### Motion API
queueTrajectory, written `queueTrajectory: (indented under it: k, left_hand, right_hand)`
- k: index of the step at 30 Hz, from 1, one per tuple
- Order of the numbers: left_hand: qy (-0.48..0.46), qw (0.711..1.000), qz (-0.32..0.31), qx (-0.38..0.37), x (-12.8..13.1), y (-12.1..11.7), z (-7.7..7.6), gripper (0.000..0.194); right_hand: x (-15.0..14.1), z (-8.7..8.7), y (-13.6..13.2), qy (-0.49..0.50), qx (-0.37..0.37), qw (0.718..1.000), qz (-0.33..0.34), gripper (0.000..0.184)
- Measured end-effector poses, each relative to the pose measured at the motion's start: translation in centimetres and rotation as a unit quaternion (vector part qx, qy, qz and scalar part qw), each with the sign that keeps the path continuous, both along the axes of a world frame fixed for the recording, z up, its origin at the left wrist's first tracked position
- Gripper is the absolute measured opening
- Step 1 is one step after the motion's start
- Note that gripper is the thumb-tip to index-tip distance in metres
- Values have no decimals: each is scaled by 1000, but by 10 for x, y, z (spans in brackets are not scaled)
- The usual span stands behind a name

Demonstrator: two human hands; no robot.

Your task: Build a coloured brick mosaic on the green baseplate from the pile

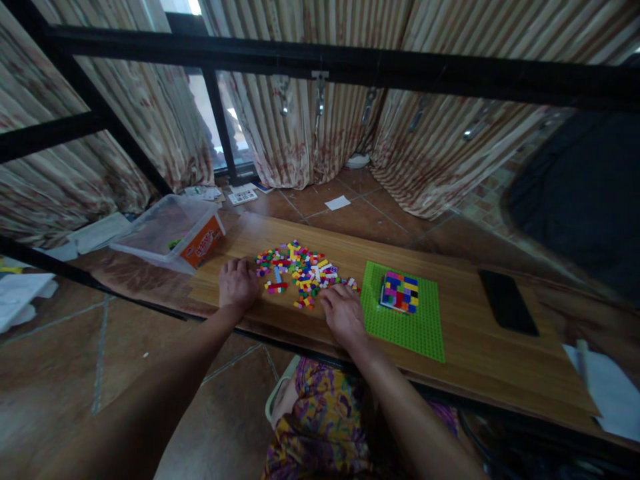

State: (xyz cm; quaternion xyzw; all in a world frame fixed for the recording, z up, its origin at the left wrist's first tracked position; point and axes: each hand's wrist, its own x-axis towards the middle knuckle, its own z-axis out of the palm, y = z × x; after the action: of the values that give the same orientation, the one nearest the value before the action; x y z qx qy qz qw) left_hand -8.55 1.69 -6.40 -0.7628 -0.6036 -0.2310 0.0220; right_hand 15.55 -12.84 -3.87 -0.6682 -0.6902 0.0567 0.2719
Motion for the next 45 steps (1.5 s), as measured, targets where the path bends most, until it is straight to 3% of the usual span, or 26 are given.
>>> queueTrajectory:
  k: [10, 17, 23, 29, 45]
  left_hand:
    - [8, 1000, -1, 4, 0, 0, 0, 36]
    - [15, 1000, 4, 7, 0, 1, -1, 35]
    - [18, 1000, -1, 3, -1, 2, 0, 41]
    - [18, 1000, 0, -5, 0, 2, 3, 40]
    - [39, 999, 1, -13, 0, 3, 3, 44]
  right_hand:
    - [-7, -1, 22, -29, -17, 999, 11, 18]
    - [-9, 10, 9, 16, 5, 1000, -4, 14]
    - [34, 17, -34, 34, 92, 990, -106, 17]
    - [89, 16, -53, -14, 101, 980, -172, 20]
    - [99, 6, -53, -62, 88, 974, -198, 22]
